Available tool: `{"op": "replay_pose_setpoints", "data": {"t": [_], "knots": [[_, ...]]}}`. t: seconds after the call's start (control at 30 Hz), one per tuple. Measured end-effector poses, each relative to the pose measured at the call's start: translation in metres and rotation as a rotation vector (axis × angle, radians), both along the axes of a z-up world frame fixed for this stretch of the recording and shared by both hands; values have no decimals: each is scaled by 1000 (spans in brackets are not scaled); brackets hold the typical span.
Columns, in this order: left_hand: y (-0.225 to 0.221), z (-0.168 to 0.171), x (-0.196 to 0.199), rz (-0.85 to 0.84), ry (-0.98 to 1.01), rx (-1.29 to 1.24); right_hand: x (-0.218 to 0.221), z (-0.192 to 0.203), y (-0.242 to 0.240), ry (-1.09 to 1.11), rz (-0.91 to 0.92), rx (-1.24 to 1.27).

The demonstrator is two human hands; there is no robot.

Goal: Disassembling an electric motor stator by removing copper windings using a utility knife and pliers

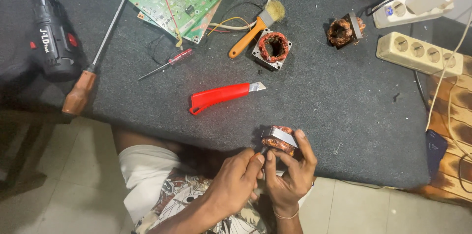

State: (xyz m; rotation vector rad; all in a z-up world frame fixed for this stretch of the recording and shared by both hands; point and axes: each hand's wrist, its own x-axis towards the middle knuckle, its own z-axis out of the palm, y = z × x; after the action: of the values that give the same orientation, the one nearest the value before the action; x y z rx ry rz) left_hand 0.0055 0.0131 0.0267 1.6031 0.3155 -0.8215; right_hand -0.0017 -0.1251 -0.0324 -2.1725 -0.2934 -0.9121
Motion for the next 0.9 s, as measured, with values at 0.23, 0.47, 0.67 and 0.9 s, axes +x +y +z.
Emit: {"op": "replay_pose_setpoints", "data": {"t": [0.23, 0.47, 0.67, 0.9], "knots": [[-3, -18, 1, 9, -191, 125, 1, 3, 1, 7, 1, -4], [-3, -20, -9, 13, -222, 43, -2, 7, 3, 32, -24, 8], [-6, -46, -26, 45, -266, 47, -3, 2, -3, -8, 26, -51], [-11, -29, -23, 97, -105, 21, -2, 6, 1, -14, 49, -50]]}}
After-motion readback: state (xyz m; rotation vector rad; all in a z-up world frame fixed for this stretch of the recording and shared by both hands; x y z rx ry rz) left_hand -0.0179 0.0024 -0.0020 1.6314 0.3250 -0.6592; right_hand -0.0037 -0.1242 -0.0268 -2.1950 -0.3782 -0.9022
